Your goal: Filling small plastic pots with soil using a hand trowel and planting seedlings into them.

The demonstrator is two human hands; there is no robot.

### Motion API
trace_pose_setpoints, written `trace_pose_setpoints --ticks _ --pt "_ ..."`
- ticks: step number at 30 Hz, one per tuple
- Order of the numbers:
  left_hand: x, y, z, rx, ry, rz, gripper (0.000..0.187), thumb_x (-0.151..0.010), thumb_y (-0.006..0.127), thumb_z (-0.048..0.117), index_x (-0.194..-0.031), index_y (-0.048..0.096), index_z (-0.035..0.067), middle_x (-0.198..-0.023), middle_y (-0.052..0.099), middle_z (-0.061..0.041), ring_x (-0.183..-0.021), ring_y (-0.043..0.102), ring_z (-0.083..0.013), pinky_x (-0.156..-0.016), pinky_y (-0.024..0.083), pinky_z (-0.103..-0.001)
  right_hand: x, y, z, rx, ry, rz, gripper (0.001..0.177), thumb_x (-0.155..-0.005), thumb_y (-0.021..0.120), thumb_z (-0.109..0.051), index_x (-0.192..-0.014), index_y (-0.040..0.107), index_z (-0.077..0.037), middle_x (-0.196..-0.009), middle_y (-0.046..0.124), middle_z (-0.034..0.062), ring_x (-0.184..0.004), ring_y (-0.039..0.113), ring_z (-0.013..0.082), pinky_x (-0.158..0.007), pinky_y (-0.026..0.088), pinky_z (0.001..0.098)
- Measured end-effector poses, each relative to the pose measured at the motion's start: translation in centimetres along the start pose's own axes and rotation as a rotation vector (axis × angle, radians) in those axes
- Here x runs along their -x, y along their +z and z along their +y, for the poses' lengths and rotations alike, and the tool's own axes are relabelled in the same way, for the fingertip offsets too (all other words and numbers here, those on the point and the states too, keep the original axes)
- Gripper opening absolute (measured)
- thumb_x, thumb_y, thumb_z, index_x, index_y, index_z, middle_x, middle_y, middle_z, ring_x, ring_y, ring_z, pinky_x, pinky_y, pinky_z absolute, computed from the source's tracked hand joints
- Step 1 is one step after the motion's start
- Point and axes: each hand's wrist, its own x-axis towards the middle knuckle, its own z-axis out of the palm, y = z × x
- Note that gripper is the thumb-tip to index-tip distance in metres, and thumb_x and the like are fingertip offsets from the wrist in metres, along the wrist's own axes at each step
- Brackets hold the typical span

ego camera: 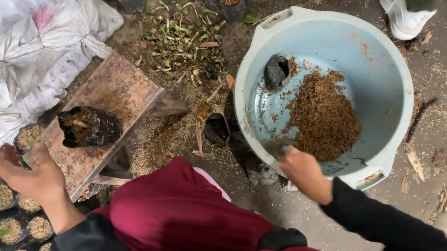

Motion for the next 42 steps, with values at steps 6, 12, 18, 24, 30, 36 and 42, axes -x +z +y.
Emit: trace_pose_setpoints --ticks 6,12,18,24,30,36,42 --pt "0.0 0.2 0.3 0.0 0.018 -0.004 0.04 -0.101 0.07 -0.01 -0.132 0.046 -0.019 -0.121 0.053 -0.034 -0.109 0.053 -0.0431 -0.098 0.043 -0.05 -1.4 6.0 9.0 0.04 0.104 -0.207 0.031 -0.092 0.062 -0.008 -0.062 0.062 -0.015 -0.051 0.051 -0.0054 -0.039 0.041 0.0062 -0.036 0.033 0.0216" --pt "0.3 -0.4 0.1 -0.001 -0.028 -0.011 0.041 -0.102 0.07 -0.009 -0.133 0.046 -0.02 -0.124 0.052 -0.035 -0.114 0.054 -0.0457 -0.102 0.043 -0.052 -5.8 11.2 9.8 -0.112 0.257 -0.192 0.025 -0.1 0.06 -0.017 -0.121 0.061 -0.003 -0.084 0.067 0.0078 -0.049 0.055 0.0132 -0.039 0.053 0.0246" --pt "0.3 -1.4 0.4 0.012 0.037 0.007 0.041 -0.101 0.07 -0.012 -0.134 0.045 -0.02 -0.122 0.052 -0.035 -0.113 0.052 -0.0441 -0.1 0.042 -0.051 -0.4 10.6 9.7 -0.026 0.043 -0.424 0.026 -0.103 0.055 -0.015 -0.078 0.063 -0.016 -0.059 0.055 -0.0024 -0.042 0.047 0.0081 -0.037 0.04 0.0232" --pt "0.1 -0.9 0.2 0.008 0.05 -0.028 0.04 -0.103 0.069 -0.015 -0.134 0.044 -0.018 -0.123 0.051 -0.035 -0.114 0.053 -0.0458 -0.102 0.04 -0.052 3.5 11.9 10.5 -0.197 0.182 -0.57 0.02 -0.098 0.057 -0.025 -0.081 0.065 -0.016 -0.071 0.067 -0.0001 -0.05 0.06 0.0132 -0.044 0.051 0.0265" --pt "0.2 -0.3 -0.3 0.022 0.034 -0.004 0.041 -0.103 0.068 -0.012 -0.134 0.043 -0.019 -0.124 0.052 -0.037 -0.116 0.055 -0.0488 -0.105 0.043 -0.053 4.2 8.7 9.5 -0.451 0.229 -0.594 0.013 -0.093 0.064 -0.026 -0.096 0.073 -0.017 -0.085 0.073 0.0021 -0.068 0.07 0.0187 -0.066 0.061 0.0335" --pt "0.4 -0.3 0.4 0.056 0.002 -0.019 0.042 -0.102 0.069 -0.012 -0.134 0.043 -0.02 -0.126 0.05 -0.037 -0.117 0.053 -0.0479 -0.106 0.042 -0.054 3.6 9.0 7.1 -0.438 0.158 -0.553 0.018 -0.096 0.057 -0.024 -0.089 0.068 -0.012 -0.072 0.069 0.0018 -0.053 0.063 0.0139 -0.053 0.057 0.0271" --pt "0.2 -0.7 1.9 0.086 -0.077 -0.016 0.046 -0.1 0.071 -0.015 -0.136 0.042 -0.02 -0.129 0.051 -0.038 -0.123 0.054 -0.0491 -0.11 0.041 -0.055 5.3 5.7 9.1 -0.408 0.201 -0.532 0.022 -0.097 0.062 -0.036 -0.097 0.071 -0.016 -0.075 0.072 0.0005 -0.061 0.07 0.0156 -0.06 0.062 0.0301"
